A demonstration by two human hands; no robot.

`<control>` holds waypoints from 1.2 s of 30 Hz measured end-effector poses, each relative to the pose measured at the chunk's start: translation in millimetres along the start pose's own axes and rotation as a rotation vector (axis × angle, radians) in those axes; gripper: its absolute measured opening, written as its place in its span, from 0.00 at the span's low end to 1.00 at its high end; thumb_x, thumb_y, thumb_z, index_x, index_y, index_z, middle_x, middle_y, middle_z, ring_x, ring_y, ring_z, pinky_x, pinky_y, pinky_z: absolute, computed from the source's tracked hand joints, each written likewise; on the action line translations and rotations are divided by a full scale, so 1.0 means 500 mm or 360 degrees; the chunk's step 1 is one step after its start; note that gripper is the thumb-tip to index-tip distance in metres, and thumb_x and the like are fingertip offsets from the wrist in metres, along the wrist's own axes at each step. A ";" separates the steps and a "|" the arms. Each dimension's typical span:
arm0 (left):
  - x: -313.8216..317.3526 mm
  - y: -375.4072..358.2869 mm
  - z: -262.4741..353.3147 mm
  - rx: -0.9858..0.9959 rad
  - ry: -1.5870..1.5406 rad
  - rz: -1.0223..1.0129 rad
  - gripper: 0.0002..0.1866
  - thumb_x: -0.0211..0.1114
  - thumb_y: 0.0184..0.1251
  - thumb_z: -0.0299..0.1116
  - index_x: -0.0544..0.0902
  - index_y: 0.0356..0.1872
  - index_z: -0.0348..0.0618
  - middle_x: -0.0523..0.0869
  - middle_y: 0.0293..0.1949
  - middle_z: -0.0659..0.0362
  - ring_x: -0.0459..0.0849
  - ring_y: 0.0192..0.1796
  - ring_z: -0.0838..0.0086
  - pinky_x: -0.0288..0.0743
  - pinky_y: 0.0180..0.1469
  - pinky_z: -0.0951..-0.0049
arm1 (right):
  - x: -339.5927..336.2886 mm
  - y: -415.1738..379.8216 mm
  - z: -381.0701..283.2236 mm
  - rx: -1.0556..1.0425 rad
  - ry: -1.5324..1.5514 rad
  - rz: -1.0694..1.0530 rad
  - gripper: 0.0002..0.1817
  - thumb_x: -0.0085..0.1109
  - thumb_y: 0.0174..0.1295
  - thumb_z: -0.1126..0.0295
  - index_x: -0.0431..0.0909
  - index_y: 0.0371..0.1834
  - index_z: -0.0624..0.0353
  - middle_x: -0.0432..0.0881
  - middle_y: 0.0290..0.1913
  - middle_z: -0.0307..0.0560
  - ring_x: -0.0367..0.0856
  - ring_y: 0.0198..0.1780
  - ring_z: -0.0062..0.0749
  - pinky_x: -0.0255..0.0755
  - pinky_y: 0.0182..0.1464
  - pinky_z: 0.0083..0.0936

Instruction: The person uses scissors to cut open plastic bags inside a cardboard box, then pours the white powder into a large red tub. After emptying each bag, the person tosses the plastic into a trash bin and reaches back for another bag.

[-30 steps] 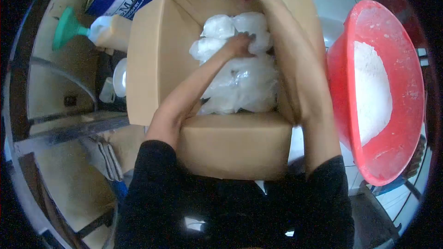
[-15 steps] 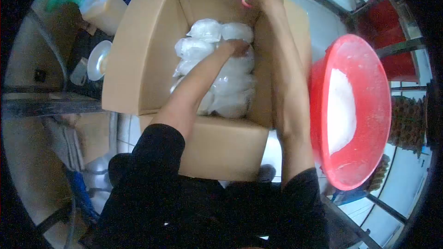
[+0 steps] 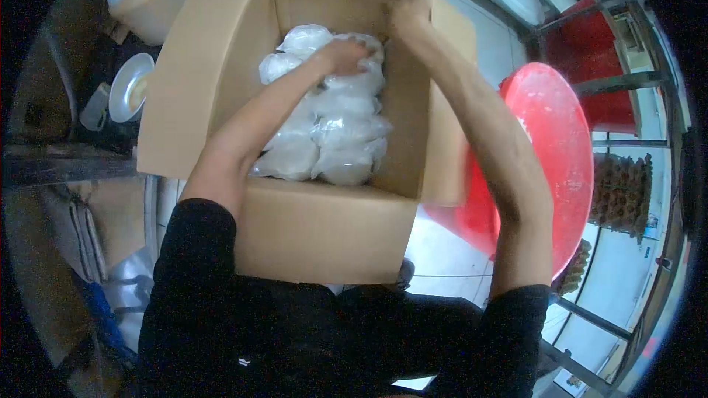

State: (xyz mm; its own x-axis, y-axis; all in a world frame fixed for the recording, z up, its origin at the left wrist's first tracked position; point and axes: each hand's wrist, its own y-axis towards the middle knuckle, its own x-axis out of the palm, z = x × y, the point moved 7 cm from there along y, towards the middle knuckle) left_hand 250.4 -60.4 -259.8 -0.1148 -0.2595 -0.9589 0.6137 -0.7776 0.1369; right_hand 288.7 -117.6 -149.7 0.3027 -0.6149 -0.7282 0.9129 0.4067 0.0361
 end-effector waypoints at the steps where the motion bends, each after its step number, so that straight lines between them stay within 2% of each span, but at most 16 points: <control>1: -0.006 0.006 0.021 -0.0068 0.0033 -0.0189 0.20 0.58 0.56 0.43 0.74 0.48 0.46 0.78 0.45 0.49 0.76 0.50 0.57 0.72 0.51 0.62 | 0.010 0.011 -0.010 0.0029 -0.0032 -0.0242 0.05 0.60 0.45 0.68 0.80 0.27 0.48 0.78 0.27 0.34 0.74 0.27 0.24 0.60 0.23 0.27; 4: 0.064 0.061 0.024 0.0099 -0.0210 -0.0060 0.18 0.57 0.56 0.44 0.76 0.44 0.45 0.79 0.44 0.50 0.77 0.49 0.59 0.71 0.49 0.61 | -0.058 -0.011 -0.018 0.0052 -0.0147 -0.0798 0.04 0.62 0.41 0.71 0.78 0.19 0.46 0.72 0.19 0.29 0.65 0.19 0.18 0.49 0.20 0.24; 5: 0.134 0.086 -0.027 -0.0061 -0.0504 0.0042 0.16 0.54 0.57 0.42 0.77 0.43 0.44 0.79 0.43 0.50 0.77 0.48 0.59 0.71 0.49 0.61 | -0.082 -0.031 -0.009 0.0054 -0.0186 -0.0961 0.04 0.62 0.41 0.71 0.77 0.19 0.46 0.71 0.18 0.28 0.62 0.18 0.18 0.47 0.19 0.24; 6: 0.201 0.109 -0.076 -0.0201 -0.0808 0.0174 0.15 0.52 0.58 0.40 0.77 0.42 0.43 0.79 0.42 0.50 0.77 0.46 0.58 0.70 0.48 0.60 | -0.093 -0.035 -0.004 0.0032 -0.0205 -0.0931 0.04 0.62 0.41 0.70 0.77 0.19 0.46 0.71 0.17 0.28 0.62 0.17 0.17 0.47 0.19 0.23; 8: 0.102 0.063 -0.044 -0.0034 -0.0590 0.0187 0.15 0.50 0.60 0.38 0.76 0.43 0.42 0.79 0.41 0.48 0.77 0.46 0.57 0.69 0.47 0.60 | -0.101 -0.044 0.006 -0.0007 -0.0229 -0.0879 0.03 0.62 0.41 0.69 0.77 0.19 0.46 0.70 0.16 0.29 0.60 0.15 0.17 0.47 0.19 0.23; 12: 0.035 0.028 -0.064 -0.0049 -0.0305 0.0235 0.14 0.51 0.60 0.37 0.77 0.42 0.42 0.78 0.39 0.46 0.76 0.47 0.58 0.69 0.48 0.61 | -0.045 -0.036 0.013 -0.0054 -0.0188 -0.0906 0.02 0.61 0.43 0.66 0.79 0.20 0.46 0.72 0.17 0.31 0.63 0.16 0.18 0.47 0.19 0.22; 14: -0.015 0.001 -0.039 -0.0045 -0.0176 0.0157 0.13 0.53 0.58 0.36 0.77 0.41 0.42 0.78 0.39 0.45 0.76 0.47 0.58 0.69 0.48 0.61 | -0.091 -0.064 0.014 -0.0177 -0.0195 -0.0953 0.02 0.61 0.44 0.64 0.79 0.21 0.46 0.73 0.17 0.32 0.64 0.16 0.18 0.46 0.18 0.22; 17: -0.007 -0.003 0.027 0.0431 0.0133 0.0320 0.12 0.54 0.57 0.37 0.77 0.39 0.43 0.79 0.37 0.47 0.78 0.45 0.58 0.71 0.46 0.61 | -0.102 -0.055 0.018 -0.0039 -0.0207 -0.0892 0.03 0.62 0.43 0.63 0.79 0.22 0.45 0.74 0.17 0.33 0.64 0.16 0.18 0.44 0.17 0.21; 21: 0.110 0.082 -0.015 0.0028 -0.0539 0.0392 0.11 0.54 0.56 0.36 0.77 0.38 0.44 0.80 0.34 0.50 0.80 0.39 0.59 0.73 0.38 0.61 | -0.099 -0.062 0.009 -0.0057 -0.0157 -0.0886 0.03 0.60 0.45 0.62 0.80 0.23 0.45 0.74 0.18 0.33 0.65 0.15 0.18 0.42 0.16 0.20; 23: 0.136 0.098 -0.022 0.0026 -0.0865 0.0466 0.09 0.55 0.54 0.35 0.78 0.34 0.45 0.80 0.33 0.50 0.80 0.37 0.58 0.74 0.36 0.61 | -0.090 -0.063 0.010 0.0085 -0.0079 -0.0928 0.04 0.60 0.46 0.61 0.80 0.23 0.45 0.75 0.18 0.33 0.67 0.16 0.19 0.43 0.16 0.20; 26: 0.154 0.097 -0.028 0.0103 -0.1343 0.0506 0.07 0.56 0.51 0.33 0.80 0.29 0.46 0.81 0.31 0.50 0.81 0.35 0.58 0.74 0.32 0.60 | -0.089 -0.087 -0.002 -0.0103 0.0022 -0.1004 0.04 0.59 0.47 0.62 0.81 0.24 0.46 0.76 0.18 0.32 0.69 0.16 0.20 0.46 0.15 0.21; 28: 0.168 0.087 -0.026 0.0114 -0.1557 0.0560 0.06 0.56 0.50 0.32 0.81 0.26 0.46 0.82 0.30 0.50 0.81 0.34 0.57 0.74 0.30 0.60 | -0.103 -0.092 -0.002 -0.0097 -0.0016 -0.0950 0.04 0.58 0.48 0.62 0.81 0.25 0.46 0.77 0.19 0.32 0.71 0.17 0.20 0.47 0.14 0.22; 30: 0.168 0.089 -0.027 0.0142 -0.1513 0.0716 0.06 0.57 0.49 0.32 0.81 0.26 0.45 0.82 0.29 0.50 0.81 0.33 0.56 0.74 0.30 0.60 | -0.075 -0.080 0.000 0.0022 0.0015 -0.0817 0.05 0.57 0.49 0.62 0.81 0.26 0.46 0.77 0.21 0.31 0.71 0.18 0.20 0.48 0.14 0.24; 32: 0.092 0.076 0.022 0.0211 -0.0111 0.0680 0.07 0.57 0.48 0.31 0.80 0.28 0.43 0.81 0.28 0.51 0.80 0.30 0.55 0.75 0.29 0.60 | -0.008 -0.061 -0.008 0.0130 0.0084 -0.0622 0.05 0.56 0.49 0.63 0.82 0.27 0.45 0.78 0.23 0.31 0.72 0.19 0.21 0.50 0.15 0.26; 35: 0.021 0.063 0.000 0.0032 0.0044 -0.0149 0.09 0.58 0.48 0.31 0.78 0.32 0.41 0.80 0.32 0.51 0.79 0.35 0.56 0.74 0.36 0.60 | -0.034 -0.067 -0.010 -0.0030 0.0034 -0.0454 0.06 0.55 0.50 0.64 0.82 0.29 0.44 0.79 0.26 0.31 0.73 0.21 0.22 0.52 0.18 0.30; 36: 0.016 0.052 -0.017 0.0040 -0.0097 -0.0012 0.09 0.58 0.48 0.31 0.78 0.32 0.41 0.80 0.33 0.51 0.78 0.37 0.56 0.73 0.39 0.60 | -0.037 -0.066 -0.014 -0.0047 0.0012 -0.0454 0.07 0.54 0.50 0.65 0.82 0.29 0.43 0.79 0.26 0.31 0.74 0.22 0.23 0.52 0.18 0.30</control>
State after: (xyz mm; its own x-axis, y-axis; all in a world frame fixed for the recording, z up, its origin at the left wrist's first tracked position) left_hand 272.2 -77.8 -265.9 -0.1671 -0.2871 -0.9432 0.5930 -0.7935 0.1365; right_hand 251.0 -114.9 -142.4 0.0328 -0.7022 -0.7112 0.9524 0.2377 -0.1908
